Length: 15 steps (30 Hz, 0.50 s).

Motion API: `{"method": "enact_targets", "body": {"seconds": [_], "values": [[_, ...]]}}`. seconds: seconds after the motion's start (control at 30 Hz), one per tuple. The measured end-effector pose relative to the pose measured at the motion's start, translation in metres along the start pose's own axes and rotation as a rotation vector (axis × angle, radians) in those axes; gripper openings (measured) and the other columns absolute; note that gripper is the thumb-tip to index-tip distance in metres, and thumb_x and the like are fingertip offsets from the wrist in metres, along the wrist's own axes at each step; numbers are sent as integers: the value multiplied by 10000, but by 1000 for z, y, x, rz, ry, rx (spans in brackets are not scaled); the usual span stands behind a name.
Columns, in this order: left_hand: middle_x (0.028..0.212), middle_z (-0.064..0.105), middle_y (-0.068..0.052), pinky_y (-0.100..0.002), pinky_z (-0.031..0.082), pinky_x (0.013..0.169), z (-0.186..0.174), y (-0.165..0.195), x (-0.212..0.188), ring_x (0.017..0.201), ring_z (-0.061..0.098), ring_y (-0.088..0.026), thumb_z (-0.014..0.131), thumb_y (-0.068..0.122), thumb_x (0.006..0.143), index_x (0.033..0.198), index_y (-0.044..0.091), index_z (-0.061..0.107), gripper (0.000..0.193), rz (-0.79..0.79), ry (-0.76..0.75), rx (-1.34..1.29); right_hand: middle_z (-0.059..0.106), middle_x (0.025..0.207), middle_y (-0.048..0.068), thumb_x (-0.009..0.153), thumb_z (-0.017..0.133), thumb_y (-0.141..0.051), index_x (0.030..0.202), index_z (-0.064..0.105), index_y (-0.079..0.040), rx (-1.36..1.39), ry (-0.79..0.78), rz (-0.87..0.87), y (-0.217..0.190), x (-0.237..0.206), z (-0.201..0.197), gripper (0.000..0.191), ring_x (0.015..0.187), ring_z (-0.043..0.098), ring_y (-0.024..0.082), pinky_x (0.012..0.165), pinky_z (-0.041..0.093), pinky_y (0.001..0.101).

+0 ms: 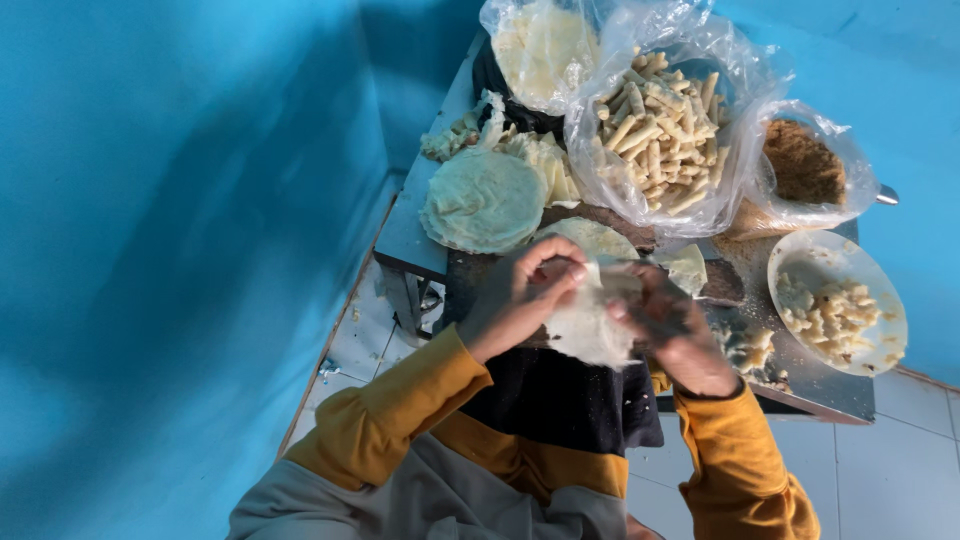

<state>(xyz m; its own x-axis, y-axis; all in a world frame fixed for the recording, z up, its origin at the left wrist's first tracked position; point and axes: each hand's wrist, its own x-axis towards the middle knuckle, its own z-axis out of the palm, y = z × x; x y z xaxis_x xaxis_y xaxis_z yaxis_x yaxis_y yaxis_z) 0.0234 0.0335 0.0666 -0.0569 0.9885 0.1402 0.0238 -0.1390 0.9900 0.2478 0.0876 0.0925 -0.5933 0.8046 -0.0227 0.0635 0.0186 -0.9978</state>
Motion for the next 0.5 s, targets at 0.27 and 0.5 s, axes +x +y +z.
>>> {"method": "enact_targets", "body": {"seconds": [0.27,0.5], "values": [[1082,728,-75,-318,570,772,-55,-2,22,937,719,-195,570,77,1031,1173,83,645,160,400,357,190,700,1053,98,1026,579,122,1220,667,-26,-535,183,-561,-59,88,13,260,858,639,147,732,525,300],[1103,644,-176,-493,491,855,-98,-24,25,1054,588,-409,689,-9,815,1094,56,634,291,422,455,771,617,1227,189,821,677,122,1316,629,-60,-1277,71,-508,-56,165,42,530,899,659,335,672,546,383]]}}
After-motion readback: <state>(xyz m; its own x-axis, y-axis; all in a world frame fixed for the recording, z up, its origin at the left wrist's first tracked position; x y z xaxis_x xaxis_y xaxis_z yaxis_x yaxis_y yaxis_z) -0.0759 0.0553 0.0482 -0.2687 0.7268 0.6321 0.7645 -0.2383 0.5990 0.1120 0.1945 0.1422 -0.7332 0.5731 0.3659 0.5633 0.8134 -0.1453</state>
